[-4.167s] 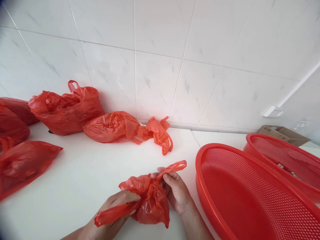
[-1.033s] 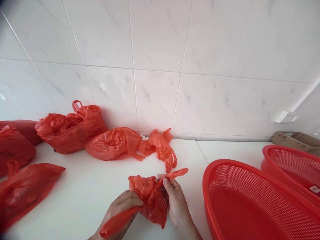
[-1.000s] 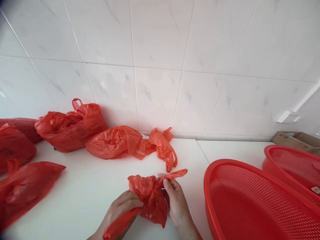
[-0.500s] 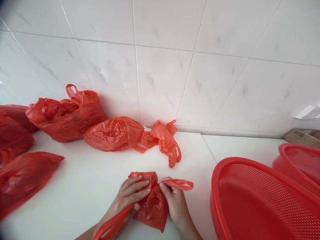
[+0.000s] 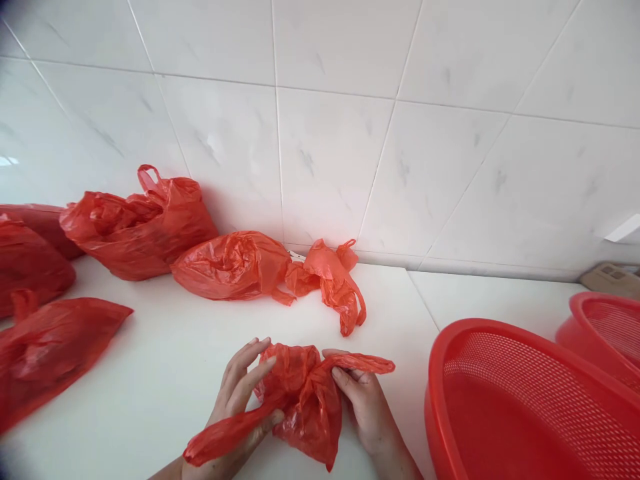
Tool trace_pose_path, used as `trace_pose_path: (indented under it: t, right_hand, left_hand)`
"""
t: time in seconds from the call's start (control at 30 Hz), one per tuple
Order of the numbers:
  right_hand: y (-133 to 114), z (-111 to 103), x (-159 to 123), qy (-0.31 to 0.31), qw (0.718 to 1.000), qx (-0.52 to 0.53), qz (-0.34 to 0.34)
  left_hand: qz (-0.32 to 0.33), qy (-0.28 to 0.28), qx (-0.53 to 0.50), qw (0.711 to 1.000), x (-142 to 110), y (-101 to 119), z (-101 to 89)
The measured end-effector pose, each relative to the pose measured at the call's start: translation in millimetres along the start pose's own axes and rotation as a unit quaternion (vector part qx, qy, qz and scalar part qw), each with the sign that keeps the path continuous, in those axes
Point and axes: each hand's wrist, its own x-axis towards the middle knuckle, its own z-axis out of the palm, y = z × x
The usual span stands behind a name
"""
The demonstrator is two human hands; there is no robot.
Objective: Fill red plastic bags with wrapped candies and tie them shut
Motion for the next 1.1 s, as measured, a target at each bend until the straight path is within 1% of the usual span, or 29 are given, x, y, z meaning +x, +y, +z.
trace_pose_path:
  t: [0.03, 0.1, 0.17, 0.33, 0.43, 0.5, 0.63, 0.8, 0.9, 0.93, 1.03, 1.1]
  right_hand:
    - [1.0, -1.3, 0.8, -0.003, 1.000, 0.022, 0.007]
    - [1.8, -1.9, 1.6, -0.011, 0.999, 0.046, 0.007]
    - [0.6, -0.6, 1.5, -0.027, 0.999, 0.046, -0.003]
    - [-6.4, 5.4, -1.4, -0.077, 0.997, 0.007, -0.012]
    - [-9.1, 6.5, -2.7, -0.097, 0.995, -0.001, -0.013]
    - [-9.2, 5.5, -2.6, -0.094, 0.995, 0.010, -0.006]
    - [-6.5, 2.9, -1.0, -0.070, 0.997, 0.038, 0.009]
    - [-1.5, 3.0, -0.9, -0.044, 0.997, 0.067, 0.013]
    - [0.4, 2.4, -0.4, -0.017, 0.998, 0.054, 0.013]
    - [0.3, 2.3, -0.1, -0.017, 0.999, 0.042, 0.009]
    - [-2.4, 3.8, 0.6, -0.053, 0.999, -0.008, -0.007]
    - [-4.9, 6.3, 0.3, -0.090, 0.994, -0.055, -0.018]
  left_hand:
    - [-0.012, 0.017, -0.007, 1.000, -0.4, 1.0, -0.3]
    - [-0.020, 0.021, -0.008, 1.000, 0.7, 2.2, -1.3]
    - [-0.007, -0.003, -0.005, 1.000, 3.6, 3.1, -3.6]
    - [0.072, -0.062, -0.033, 0.995, 10.9, 8.5, -9.8]
    - [0.095, -0.092, -0.057, 0.990, 13.3, 13.4, -10.3]
    - [0.100, -0.100, -0.080, 0.987, 14.7, 16.2, -9.9]
    - [0.102, -0.109, -0.116, 0.982, 17.7, 19.6, -10.3]
    - [0.092, -0.109, -0.123, 0.982, 19.2, 23.1, -10.8]
    - [0.100, -0.100, -0.117, 0.983, 15.7, 25.5, -9.2]
    - [0.102, -0.094, -0.109, 0.984, 14.0, 26.0, -8.9]
    - [0.108, -0.058, -0.036, 0.992, 9.9, 25.9, -9.9]
    - [0.113, -0.058, 0.031, 0.991, 10.2, 24.6, -11.0]
